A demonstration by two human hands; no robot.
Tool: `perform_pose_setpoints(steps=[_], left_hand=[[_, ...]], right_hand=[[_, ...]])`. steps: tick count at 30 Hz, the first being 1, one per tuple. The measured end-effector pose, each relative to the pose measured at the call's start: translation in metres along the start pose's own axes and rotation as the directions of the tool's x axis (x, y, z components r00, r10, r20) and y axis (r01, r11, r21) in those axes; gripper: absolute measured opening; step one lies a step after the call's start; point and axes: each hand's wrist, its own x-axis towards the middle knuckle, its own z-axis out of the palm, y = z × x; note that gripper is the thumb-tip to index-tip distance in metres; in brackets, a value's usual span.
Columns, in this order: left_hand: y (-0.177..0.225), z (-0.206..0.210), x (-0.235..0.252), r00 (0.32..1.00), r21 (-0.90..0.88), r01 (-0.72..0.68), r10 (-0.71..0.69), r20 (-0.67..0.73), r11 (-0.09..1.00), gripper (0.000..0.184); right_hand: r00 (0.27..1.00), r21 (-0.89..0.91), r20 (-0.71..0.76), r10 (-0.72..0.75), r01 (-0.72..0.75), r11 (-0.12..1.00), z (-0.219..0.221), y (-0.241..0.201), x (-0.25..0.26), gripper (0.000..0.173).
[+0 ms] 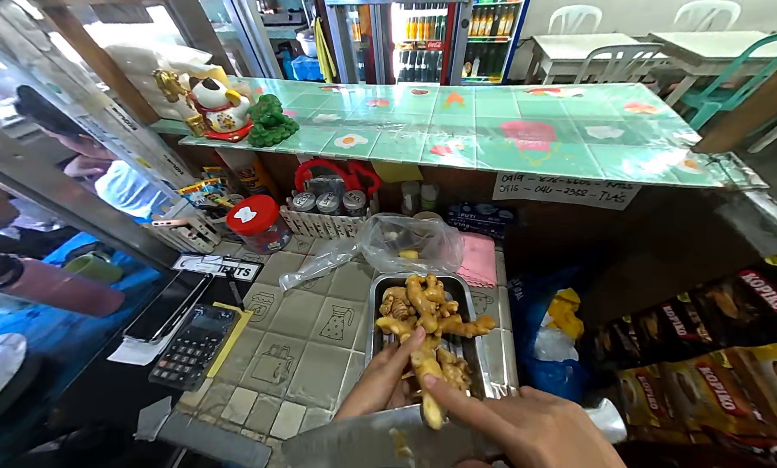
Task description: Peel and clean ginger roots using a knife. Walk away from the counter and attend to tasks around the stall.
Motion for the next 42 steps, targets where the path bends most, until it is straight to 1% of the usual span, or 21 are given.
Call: perform_pose_setpoints(steps=[2,4,5,7,10,12,15,18,20,22,25,29,33,36,39,42], left_hand=[[0.0,0.0,0.0,0.998,-0.111,0.009,-0.002,0.064,0.994,0.031],[0.002,0.002,-0.001,0.993,-0.17,0.014,0.006,0.115,0.985,0.031],[0.002,0.002,-0.001,0.992,-0.2,0.013,0.013,0.124,0.98,0.031],[0.003,0.003,0.002,0.995,-0.233,-0.015,0.037,0.091,0.972,0.033],[0.009,-0.003,0.005,0.993,-0.202,-0.116,0.115,-0.014,0.973,0.041],[0.016,-0.001,0.004,0.991,-0.225,-0.135,0.126,-0.052,0.965,0.038],[0.023,0.008,-0.003,0.993,-0.263,-0.106,0.087,-0.083,0.959,0.037],[0.025,0.024,-0.009,0.982,-0.316,-0.077,0.018,-0.187,0.946,0.039],[0.027,0.03,-0.011,0.978,-0.322,-0.05,-0.02,-0.21,0.945,0.044],[0.028,0.033,-0.014,0.986,-0.376,-0.028,-0.035,-0.161,0.926,0.046],[0.03,0.039,-0.017,0.995,-0.472,-0.005,-0.045,-0.094,0.882,0.047],[0.031,0.038,-0.017,1.0,-0.521,0.026,-0.023,0.012,0.853,0.049],[0.029,0.037,-0.018,0.999,-0.53,0.031,-0.009,0.043,0.847,0.048],[0.029,0.039,-0.018,0.999,-0.525,0.031,-0.012,0.04,0.851,0.048],[0.029,0.039,-0.019,0.997,-0.553,0.052,-0.009,0.08,0.831,0.051],[0.03,0.041,-0.02,0.997,-0.562,0.048,-0.009,0.073,0.826,0.051]], right_hand=[[1.0,-0.04,0.003,0.016,-0.015,0.999,-0.004,-0.005,0.001,0.069],[0.999,-0.07,0.002,0.042,-0.042,0.997,-0.008,-0.009,0.0,0.075],[0.998,-0.075,0.005,0.056,-0.056,0.996,-0.01,-0.009,-0.001,0.078],[0.997,-0.049,0.019,0.074,-0.073,0.996,-0.012,-0.009,-0.004,0.083],[0.994,0.125,0.056,0.093,-0.099,0.987,-0.011,-0.009,-0.01,0.091],[0.991,0.286,0.066,0.116,-0.13,0.949,-0.005,-0.009,-0.013,0.096],[0.986,0.443,0.022,0.162,-0.155,0.883,0.007,-0.01,-0.011,0.099],[0.983,0.516,-0.007,0.183,-0.153,0.843,0.013,-0.011,-0.007,0.098],[0.985,0.571,-0.01,0.17,-0.134,0.81,0.018,-0.012,-0.006,0.096],[0.987,0.589,-0.015,0.159,-0.12,0.799,0.023,-0.012,-0.006,0.095],[0.988,0.567,-0.035,0.152,-0.105,0.817,0.03,-0.012,-0.006,0.094],[0.991,0.598,-0.033,0.132,-0.086,0.797,0.029,-0.013,-0.006,0.095],[0.993,0.604,-0.039,0.114,-0.067,0.794,0.024,-0.015,-0.007,0.093],[0.993,0.59,-0.036,0.115,-0.072,0.804,0.022,-0.016,-0.007,0.091],[0.993,0.603,-0.018,0.116,-0.082,0.794,0.021,-0.016,-0.007,0.092],[0.993,0.613,-0.032,0.115,-0.071,0.787,0.023,-0.015,-0.006,0.089]])
